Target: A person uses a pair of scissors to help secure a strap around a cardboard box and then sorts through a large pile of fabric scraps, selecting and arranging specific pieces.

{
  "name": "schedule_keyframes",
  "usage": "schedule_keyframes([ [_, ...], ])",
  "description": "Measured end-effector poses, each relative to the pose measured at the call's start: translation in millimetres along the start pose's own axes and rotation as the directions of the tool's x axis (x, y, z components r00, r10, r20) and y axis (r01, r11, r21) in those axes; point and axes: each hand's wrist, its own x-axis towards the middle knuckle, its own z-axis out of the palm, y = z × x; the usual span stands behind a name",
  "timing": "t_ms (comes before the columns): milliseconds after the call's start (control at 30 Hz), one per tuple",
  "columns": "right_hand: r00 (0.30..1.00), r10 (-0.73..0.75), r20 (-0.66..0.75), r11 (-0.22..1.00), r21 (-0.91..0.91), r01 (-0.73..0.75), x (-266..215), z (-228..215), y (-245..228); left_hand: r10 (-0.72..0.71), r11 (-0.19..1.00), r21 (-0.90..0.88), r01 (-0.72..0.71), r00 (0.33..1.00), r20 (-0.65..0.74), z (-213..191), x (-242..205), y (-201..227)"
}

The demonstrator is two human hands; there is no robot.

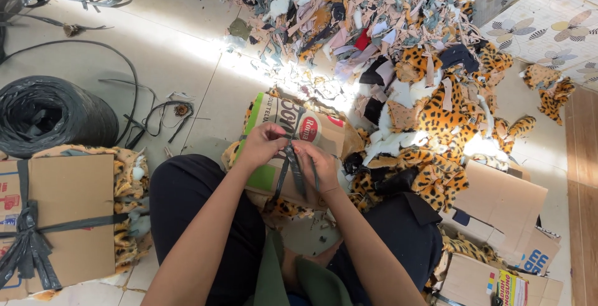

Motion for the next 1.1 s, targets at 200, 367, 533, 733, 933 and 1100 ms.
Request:
schedule_keyframes([
  [200, 0.991, 0.118, 0.063, 0.992, -0.062, -0.114, -4.7, 9.6, 25.0, 0.155, 0.536, 0.812, -0.231, 0.972, 0.174, 6.7, -1.8, 41.1],
  [367, 0.969, 0.226, 0.095, 0.973, -0.075, -0.219, -5.7, 13.7, 25.3, 0.079, 0.413, 0.880, -0.236, 0.971, 0.224, 12.7, 2.6, 50.3],
  [533, 0.928, 0.345, 0.141, 0.939, -0.063, -0.339, -7.6, 12.8, 25.5, 0.070, 0.569, 0.787, -0.237, 0.968, 0.241, 4.8, -0.4, 46.8],
  [733, 0.936, 0.308, 0.171, 0.951, -0.014, -0.310, 0.8, 10.9, 22.3, -0.161, 0.871, 0.481, 0.103, 0.984, 0.079, -5.5, 30.2, 14.8],
  [933, 0.926, 0.305, 0.224, 0.948, 0.016, -0.317, 8.3, 2.2, 5.4, -0.230, 0.937, 0.278, 0.210, 0.973, 0.038, 1.7, 57.5, -18.0],
  [1100, 0.966, 0.191, 0.174, 0.981, -0.006, -0.193, 9.6, -0.7, -1.8, -0.207, 0.938, 0.284, 0.197, 0.978, 0.006, 4.2, 42.1, -7.5],
])
